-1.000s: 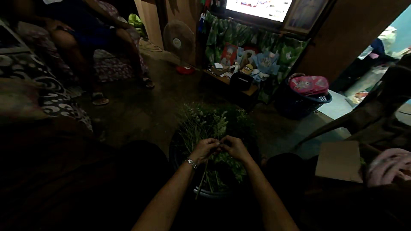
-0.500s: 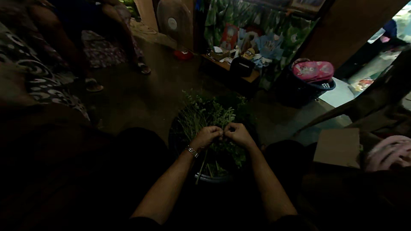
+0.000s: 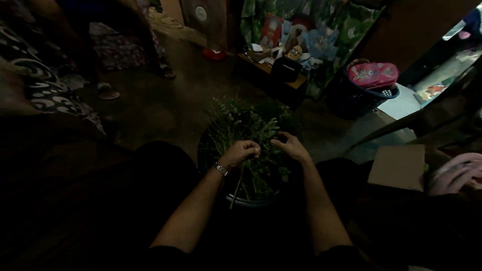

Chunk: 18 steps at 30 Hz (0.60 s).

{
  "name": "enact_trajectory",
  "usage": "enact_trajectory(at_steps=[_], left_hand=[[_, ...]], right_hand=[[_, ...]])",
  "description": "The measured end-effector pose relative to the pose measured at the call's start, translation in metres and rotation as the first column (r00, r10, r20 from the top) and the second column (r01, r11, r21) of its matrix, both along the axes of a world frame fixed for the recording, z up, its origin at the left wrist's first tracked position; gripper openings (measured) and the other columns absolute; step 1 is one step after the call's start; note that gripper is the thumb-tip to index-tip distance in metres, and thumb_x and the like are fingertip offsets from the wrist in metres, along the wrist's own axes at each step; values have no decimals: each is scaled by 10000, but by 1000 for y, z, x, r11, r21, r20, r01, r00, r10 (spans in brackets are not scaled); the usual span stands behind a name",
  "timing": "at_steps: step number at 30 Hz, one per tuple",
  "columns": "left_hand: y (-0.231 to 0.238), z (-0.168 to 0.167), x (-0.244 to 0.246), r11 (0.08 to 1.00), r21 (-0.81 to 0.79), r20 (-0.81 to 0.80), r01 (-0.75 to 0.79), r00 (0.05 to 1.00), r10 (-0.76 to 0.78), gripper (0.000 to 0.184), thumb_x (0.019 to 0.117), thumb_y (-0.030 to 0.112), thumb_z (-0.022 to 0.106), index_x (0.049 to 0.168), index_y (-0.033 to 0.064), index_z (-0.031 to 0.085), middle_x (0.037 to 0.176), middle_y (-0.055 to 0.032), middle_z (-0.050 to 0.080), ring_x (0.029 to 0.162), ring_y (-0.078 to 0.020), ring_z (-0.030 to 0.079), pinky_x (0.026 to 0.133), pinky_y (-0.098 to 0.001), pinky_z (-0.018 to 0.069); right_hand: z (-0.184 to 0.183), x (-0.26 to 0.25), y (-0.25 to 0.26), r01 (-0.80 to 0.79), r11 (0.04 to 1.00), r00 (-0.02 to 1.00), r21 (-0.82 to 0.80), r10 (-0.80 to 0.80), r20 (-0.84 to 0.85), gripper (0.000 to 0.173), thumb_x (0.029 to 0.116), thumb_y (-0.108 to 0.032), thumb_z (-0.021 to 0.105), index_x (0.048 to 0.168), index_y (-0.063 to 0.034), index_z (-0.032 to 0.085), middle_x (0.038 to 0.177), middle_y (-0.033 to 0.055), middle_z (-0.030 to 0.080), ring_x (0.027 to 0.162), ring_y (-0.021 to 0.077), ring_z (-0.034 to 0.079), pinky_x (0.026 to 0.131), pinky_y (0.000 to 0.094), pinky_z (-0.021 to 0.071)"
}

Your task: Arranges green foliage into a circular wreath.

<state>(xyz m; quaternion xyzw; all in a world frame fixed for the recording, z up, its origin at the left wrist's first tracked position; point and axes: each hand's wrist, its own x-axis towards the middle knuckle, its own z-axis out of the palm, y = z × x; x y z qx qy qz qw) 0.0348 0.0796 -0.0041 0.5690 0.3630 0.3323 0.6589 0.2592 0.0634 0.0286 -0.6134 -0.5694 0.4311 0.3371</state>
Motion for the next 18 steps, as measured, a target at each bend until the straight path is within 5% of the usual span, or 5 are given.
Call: enact_trajectory(at_steps=[4, 9, 13, 18], left_hand=[[1, -2, 1, 997, 37, -68, 68, 996, -65, 67, 1006, 34, 579, 1013, 21, 644, 865, 35, 660, 806, -54, 649, 822, -240, 559], [2, -2, -4, 993, 68, -96, 97, 991, -91, 88, 1013, 63, 565, 1030, 27, 644, 870, 38, 657, 797, -50, 642, 798, -241, 556], [2, -2, -3, 997, 34, -73, 74, 995, -72, 93, 1015, 37, 542, 1042, 7, 627, 898, 6, 655, 808, -82, 656, 819, -276, 575], [0, -5, 3, 999, 31, -80, 28, 996, -25, 208, 1030, 57, 560, 1218, -31, 582, 1049, -71, 680, 880, -117, 697, 840, -292, 597]], right_hand=[[-19, -22, 6, -60, 995, 936, -81, 28, -352, 345, 1028, -163, 626, 1293, 45, 550, 1011, 91, 654, 828, 97, 635, 763, 250, 553], [-35, -22, 11, -103, 995, 775, -15, 71, -629, 122, 1000, -65, 613, 1077, 30, 610, 814, 36, 673, 706, 109, 655, 708, 273, 587], [-27, -24, 4, -48, 999, 828, 9, 45, -559, 88, 991, -19, 604, 1055, 41, 597, 818, 46, 674, 701, 121, 666, 694, 280, 599], [-16, -33, -3, -59, 997, 977, 54, 69, -203, 174, 971, -77, 682, 1066, 66, 652, 883, 68, 687, 738, 87, 661, 737, 263, 587]])
